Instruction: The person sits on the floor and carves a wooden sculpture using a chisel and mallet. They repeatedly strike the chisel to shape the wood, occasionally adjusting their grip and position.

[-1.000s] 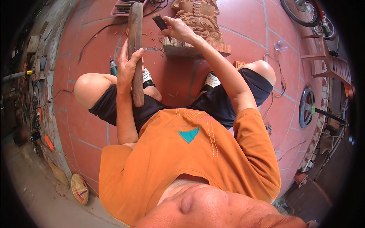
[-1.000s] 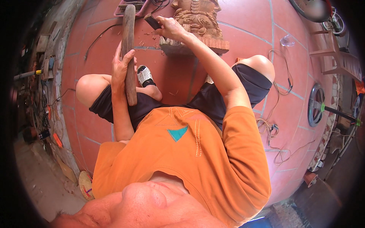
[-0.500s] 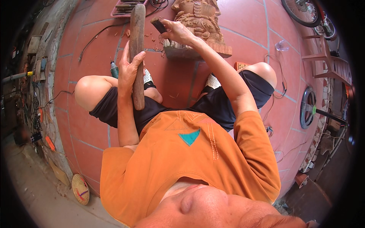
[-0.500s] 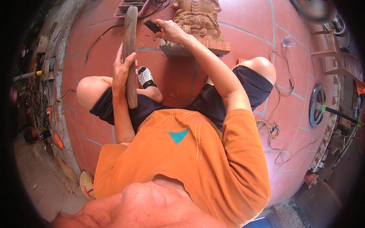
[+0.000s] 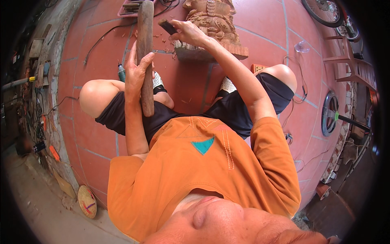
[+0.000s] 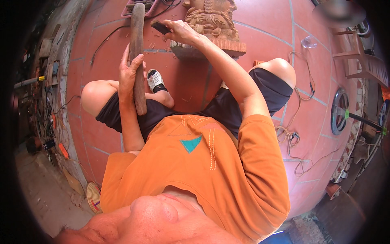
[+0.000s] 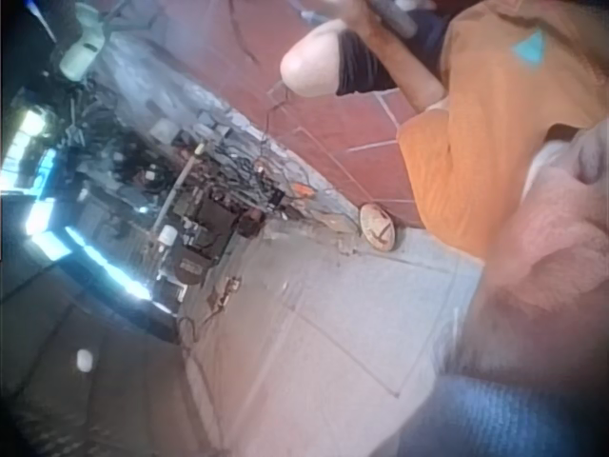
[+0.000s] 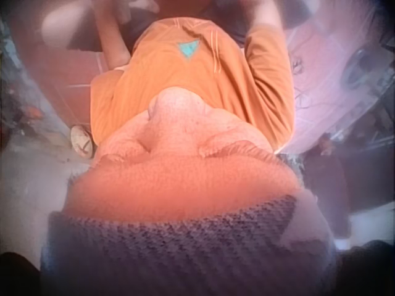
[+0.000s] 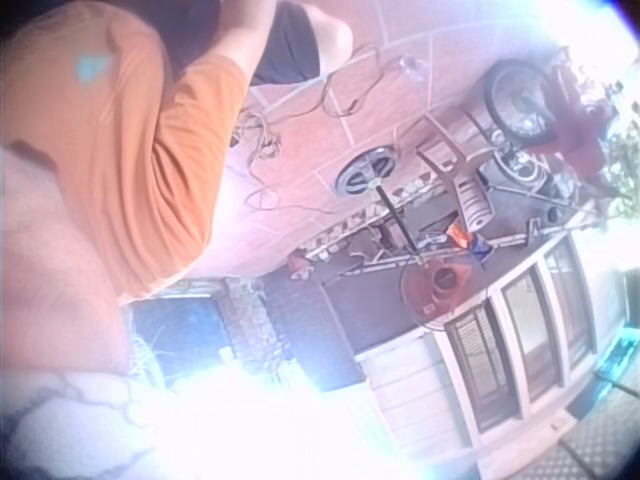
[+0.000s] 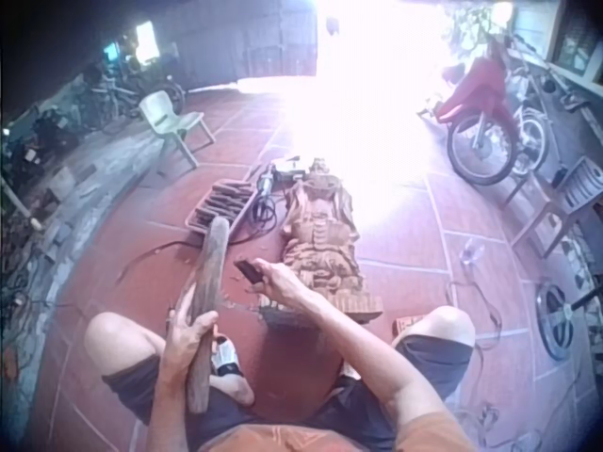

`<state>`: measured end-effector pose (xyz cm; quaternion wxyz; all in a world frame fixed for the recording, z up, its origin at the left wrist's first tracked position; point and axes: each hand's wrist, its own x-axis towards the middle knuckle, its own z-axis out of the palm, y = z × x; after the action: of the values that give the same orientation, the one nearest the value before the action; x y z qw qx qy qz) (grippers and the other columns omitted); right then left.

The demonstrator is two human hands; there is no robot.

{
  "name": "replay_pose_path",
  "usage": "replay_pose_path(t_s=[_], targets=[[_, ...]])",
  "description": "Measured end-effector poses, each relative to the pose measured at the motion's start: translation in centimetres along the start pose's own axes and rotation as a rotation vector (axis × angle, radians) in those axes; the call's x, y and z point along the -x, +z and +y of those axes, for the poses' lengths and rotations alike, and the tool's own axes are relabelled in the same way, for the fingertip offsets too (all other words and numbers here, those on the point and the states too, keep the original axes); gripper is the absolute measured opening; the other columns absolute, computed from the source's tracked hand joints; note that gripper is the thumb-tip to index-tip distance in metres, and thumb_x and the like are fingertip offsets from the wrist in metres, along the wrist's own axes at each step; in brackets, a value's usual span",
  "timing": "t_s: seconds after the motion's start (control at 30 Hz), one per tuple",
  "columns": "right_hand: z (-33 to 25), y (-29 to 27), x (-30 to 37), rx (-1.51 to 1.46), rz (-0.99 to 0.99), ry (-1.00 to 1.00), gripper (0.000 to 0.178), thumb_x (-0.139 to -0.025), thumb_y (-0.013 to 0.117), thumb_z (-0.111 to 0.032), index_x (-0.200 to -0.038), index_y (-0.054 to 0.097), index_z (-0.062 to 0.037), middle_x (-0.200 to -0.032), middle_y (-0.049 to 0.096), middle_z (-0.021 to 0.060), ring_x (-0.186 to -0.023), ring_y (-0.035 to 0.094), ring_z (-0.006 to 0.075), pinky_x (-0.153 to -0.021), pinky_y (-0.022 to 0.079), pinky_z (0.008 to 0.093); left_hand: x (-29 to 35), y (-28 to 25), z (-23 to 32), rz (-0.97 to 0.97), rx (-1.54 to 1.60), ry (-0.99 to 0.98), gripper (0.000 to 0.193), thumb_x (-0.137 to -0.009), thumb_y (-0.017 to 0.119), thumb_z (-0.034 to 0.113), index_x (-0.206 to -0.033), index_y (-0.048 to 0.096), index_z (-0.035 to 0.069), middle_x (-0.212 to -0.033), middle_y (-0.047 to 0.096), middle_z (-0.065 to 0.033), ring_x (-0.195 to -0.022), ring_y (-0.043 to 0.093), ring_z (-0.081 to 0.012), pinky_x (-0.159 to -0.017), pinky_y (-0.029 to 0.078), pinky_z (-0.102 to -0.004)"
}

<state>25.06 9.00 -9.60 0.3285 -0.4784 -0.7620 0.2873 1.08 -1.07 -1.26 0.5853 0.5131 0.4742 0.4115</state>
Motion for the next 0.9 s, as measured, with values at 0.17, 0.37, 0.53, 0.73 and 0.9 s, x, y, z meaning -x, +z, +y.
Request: replay_pose_path(t_s=[0.17, 0.37, 0.53, 0.73, 0.9], targets=[[-0.32, -0.1, 0.09, -0.012, -0.036, 0.036, 0.056, -0.083, 0.082, -0.031, -0.129, 0.061, -0.0059, -0.097, 0.073, 0.0218, -0.093, 0.071, 0.0392, -0.081, 0.055, 0.0473, 0.22, -0.06, 0.23, 0.031, 0.08, 0.012, 0.069, -0.098, 0.071, 0.018, -0.157, 0.036, 0.007, -0.077, 0.06, -0.0036, -0.056, 0.059, -0.0092, -0.047, 0.053, -0.0231], [0.18, 0.11, 0.22, 0.006, -0.024, 0.04, 0.056, -0.083, 0.082, -0.033, -0.128, 0.062, -0.0077, -0.1, 0.073, 0.0214, -0.097, 0.072, 0.0399, -0.082, 0.055, 0.0477, 0.16, 0.0, 0.44, 0.036, 0.033, -0.004, 0.07, -0.098, 0.071, 0.018, -0.158, 0.036, 0.008, -0.076, 0.06, -0.004, -0.054, 0.058, -0.0092, -0.048, 0.053, -0.0225], [-0.19, -0.08, 0.39, 0.011, -0.042, 0.059, 0.058, -0.084, 0.082, -0.03, -0.132, 0.061, -0.006, -0.101, 0.073, 0.0233, -0.097, 0.072, 0.0389, -0.083, 0.055, 0.047, 0.28, 0.26, 0.58, 0.045, 0.043, 0.012, 0.073, -0.096, 0.072, 0.02, -0.158, 0.036, 0.007, -0.075, 0.058, -0.0009, -0.056, 0.055, -0.0071, -0.047, 0.049, -0.0216], [-0.13, -0.13, 0.32, 0.005, -0.07, 0.079, 0.061, -0.083, 0.082, -0.03, -0.134, 0.06, -0.006, -0.103, 0.073, 0.0243, -0.098, 0.072, 0.0402, -0.085, 0.055, 0.0473, 0.18, -0.03, 0.44, 0.038, 0.073, 0.012, 0.07, -0.099, 0.069, 0.016, -0.159, 0.034, 0.007, -0.075, 0.06, -0.0042, -0.054, 0.058, -0.0093, -0.047, 0.052, -0.0228], [-0.29, 0.08, 0.49, 0.027, -0.044, 0.055, 0.063, -0.082, 0.082, -0.032, -0.135, 0.06, -0.0054, -0.105, 0.073, 0.0248, -0.1, 0.071, 0.0407, -0.086, 0.055, 0.0473, 0.12, 0.38, 0.94, 0.067, 0.135, 0.124, 0.071, -0.099, 0.069, 0.017, -0.159, 0.033, 0.006, -0.079, 0.062, -0.005, -0.06, 0.061, -0.0113, -0.053, 0.053, -0.0246]])
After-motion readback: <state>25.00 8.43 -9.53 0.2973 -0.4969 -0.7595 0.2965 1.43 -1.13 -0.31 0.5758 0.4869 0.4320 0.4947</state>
